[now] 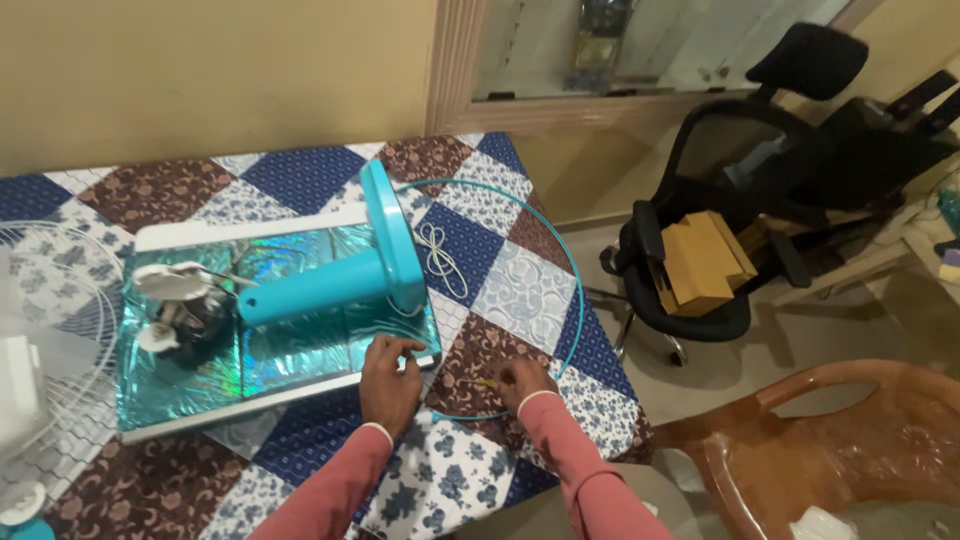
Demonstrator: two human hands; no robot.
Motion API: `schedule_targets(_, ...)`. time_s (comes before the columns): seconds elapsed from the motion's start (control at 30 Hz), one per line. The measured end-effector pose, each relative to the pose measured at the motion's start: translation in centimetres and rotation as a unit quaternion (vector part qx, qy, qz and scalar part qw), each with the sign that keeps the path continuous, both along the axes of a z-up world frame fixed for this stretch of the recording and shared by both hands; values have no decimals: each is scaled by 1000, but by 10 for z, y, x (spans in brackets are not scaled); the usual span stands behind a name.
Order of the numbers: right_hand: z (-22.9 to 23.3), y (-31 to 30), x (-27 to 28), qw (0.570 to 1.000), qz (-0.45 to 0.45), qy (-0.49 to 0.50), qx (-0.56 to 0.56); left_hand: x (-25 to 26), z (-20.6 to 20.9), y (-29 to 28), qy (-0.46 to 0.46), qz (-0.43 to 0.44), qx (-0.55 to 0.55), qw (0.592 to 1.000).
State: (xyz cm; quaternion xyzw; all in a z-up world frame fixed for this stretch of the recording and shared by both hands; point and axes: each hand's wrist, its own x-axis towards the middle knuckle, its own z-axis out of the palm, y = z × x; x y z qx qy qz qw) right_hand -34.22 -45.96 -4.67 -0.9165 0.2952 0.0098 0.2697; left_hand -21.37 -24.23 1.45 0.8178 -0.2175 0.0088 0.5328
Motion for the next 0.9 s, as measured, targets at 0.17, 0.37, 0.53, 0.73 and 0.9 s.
schedule_targets(0.17, -43, -12, -13, 996, 81, 9, -30, -18, -11, -13, 59, -34, 10, 998)
schedule_targets(0.37, -78, -5, -20, 968, 186, 101, -138, -25, -18, -12, 58, -35, 34, 997)
schedule_targets(0.53, -91, -4, -18, 957, 199, 108, -182, -20, -13, -10, 65, -37, 43, 996)
schedule_targets(0.73, -52, 5, -1, 967, 117, -222, -39, -8, -9, 1, 57, -15, 30, 998)
schedule_targets(0.9, 49, 55, 36, 916, 224, -319, -98, 9, -4, 21, 27, 12, 1, 1000)
